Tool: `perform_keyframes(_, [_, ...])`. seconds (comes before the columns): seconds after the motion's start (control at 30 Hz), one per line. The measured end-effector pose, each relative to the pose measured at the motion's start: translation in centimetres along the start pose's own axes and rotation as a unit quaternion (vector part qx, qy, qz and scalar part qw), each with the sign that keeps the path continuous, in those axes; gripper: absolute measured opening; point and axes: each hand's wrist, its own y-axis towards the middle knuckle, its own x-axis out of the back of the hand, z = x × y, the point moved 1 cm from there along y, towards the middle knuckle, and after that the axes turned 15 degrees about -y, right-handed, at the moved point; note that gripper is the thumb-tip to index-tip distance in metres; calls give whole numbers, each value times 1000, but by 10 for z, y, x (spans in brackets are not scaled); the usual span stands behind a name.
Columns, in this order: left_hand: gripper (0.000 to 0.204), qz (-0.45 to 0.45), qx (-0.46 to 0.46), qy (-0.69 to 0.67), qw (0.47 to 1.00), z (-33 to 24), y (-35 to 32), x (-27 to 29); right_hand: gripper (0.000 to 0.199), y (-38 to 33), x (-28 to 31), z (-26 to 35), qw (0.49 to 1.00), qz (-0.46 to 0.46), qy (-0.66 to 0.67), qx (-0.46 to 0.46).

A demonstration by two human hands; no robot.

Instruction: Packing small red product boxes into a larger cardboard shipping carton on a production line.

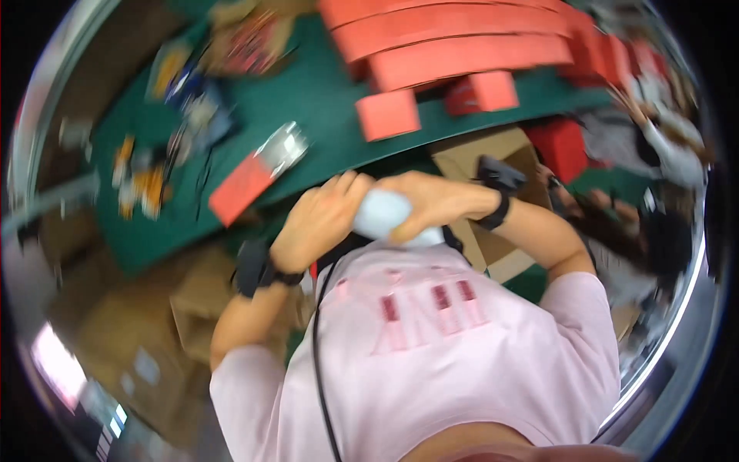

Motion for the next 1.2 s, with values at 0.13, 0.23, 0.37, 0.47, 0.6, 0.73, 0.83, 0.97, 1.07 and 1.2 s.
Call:
perform_keyframes(0.13, [102, -219, 111, -127, 961, 23, -43, -18, 53, 28, 10, 2, 980, -51, -191, -18])
perform_keyframes(0.23, [115, -285, 283, -56, 914, 71, -100, -31, 69, 64, 30, 25, 929, -122, -349, -9])
perform_keyframes(0.37, [118, -288, 358, 24, 888, 126, -105, -31, 57, 148, 26, 35, 821, -114, -555, 64])
perform_keyframes(0.47, [112, -257, 338, 65, 903, 176, -100, -37, 41, 218, 16, 20, 790, -72, -602, 97])
perform_keyframes(0.6, [88, -257, 263, 39, 929, 218, -112, -46, 34, 263, 4, 4, 771, 59, -625, 106])
perform_keyframes(0.73, [82, -272, 234, 12, 933, 229, -116, -48, 46, 266, 1, 3, 730, 86, -676, 59])
perform_keyframes(0.83, [79, -283, 230, 12, 931, 228, -112, -50, 40, 269, 1, 11, 760, 141, -634, 9])
perform_keyframes(0.97, [80, -279, 208, 5, 937, 222, -103, -49, 37, 275, -13, -15, 826, 16, -560, 65])
perform_keyframes(1.07, [82, -281, 211, 11, 936, 226, -109, -55, 37, 259, -6, -6, 827, 24, -561, 10])
perform_keyframes(1.2, [83, -265, 227, 13, 937, 227, -110, -50, 33, 250, 4, -8, 808, 10, -589, 26])
